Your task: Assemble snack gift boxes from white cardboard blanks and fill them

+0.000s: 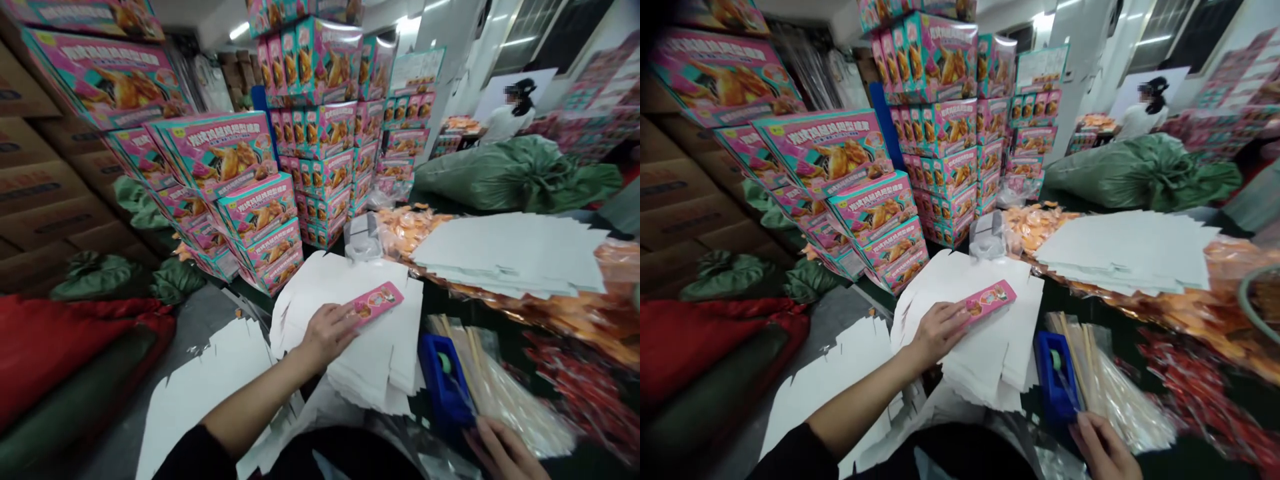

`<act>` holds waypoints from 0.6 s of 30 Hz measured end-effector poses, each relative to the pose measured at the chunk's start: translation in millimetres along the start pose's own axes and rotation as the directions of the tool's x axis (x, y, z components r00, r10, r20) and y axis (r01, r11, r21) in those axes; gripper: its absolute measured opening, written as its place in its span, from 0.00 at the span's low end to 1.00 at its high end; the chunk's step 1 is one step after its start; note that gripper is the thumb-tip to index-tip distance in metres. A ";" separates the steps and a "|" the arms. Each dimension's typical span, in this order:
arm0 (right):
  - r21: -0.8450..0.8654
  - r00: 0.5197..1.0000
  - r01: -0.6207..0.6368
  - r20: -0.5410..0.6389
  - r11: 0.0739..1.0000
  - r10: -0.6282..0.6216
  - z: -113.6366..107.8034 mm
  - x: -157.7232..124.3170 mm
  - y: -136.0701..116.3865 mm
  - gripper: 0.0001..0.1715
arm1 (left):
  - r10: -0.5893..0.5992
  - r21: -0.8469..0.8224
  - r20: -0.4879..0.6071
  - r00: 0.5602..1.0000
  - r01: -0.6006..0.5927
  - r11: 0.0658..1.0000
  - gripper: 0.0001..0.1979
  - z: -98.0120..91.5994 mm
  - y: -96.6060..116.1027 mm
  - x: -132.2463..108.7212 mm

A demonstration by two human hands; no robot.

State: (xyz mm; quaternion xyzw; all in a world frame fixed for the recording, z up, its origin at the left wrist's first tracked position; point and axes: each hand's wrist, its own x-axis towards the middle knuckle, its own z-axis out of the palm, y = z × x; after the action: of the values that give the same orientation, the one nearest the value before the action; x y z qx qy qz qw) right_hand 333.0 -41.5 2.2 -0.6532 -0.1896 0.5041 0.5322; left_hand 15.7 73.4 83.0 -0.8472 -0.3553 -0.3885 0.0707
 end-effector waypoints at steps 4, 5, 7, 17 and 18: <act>0.186 0.999 0.009 -0.049 0.983 0.000 12.2 -28.3 -0.5 0.27 | 0.018 -0.005 -0.018 1.000 -0.018 1.000 0.10 -7.2 -0.5 2.4; 0.206 0.998 0.015 -0.062 0.978 -0.002 15.4 -32.0 -0.2 0.27 | -0.007 -0.009 0.017 1.000 0.008 1.000 0.10 -7.6 -1.9 3.5; 0.238 0.999 -0.004 -0.045 0.971 0.015 19.0 -32.7 2.6 0.27 | -0.050 -0.012 0.054 0.997 0.050 0.999 0.11 -5.0 -7.0 5.9; 0.349 1.000 -0.025 0.007 0.937 0.024 15.9 -35.7 22.2 0.23 | -0.124 -0.014 0.095 0.988 0.126 0.992 0.14 0.7 -11.9 2.6; 0.359 0.999 -0.033 0.003 0.933 0.034 17.2 -35.1 23.6 0.23 | -0.132 -0.018 0.104 0.986 0.134 0.991 0.14 1.0 -11.9 2.6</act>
State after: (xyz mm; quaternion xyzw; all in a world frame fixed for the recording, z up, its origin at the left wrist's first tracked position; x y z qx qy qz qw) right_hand 296.6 -68.9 -1.4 -0.5491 -0.0824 0.5383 0.6340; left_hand 9.6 83.9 82.3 -0.8414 -0.4093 -0.3527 0.0156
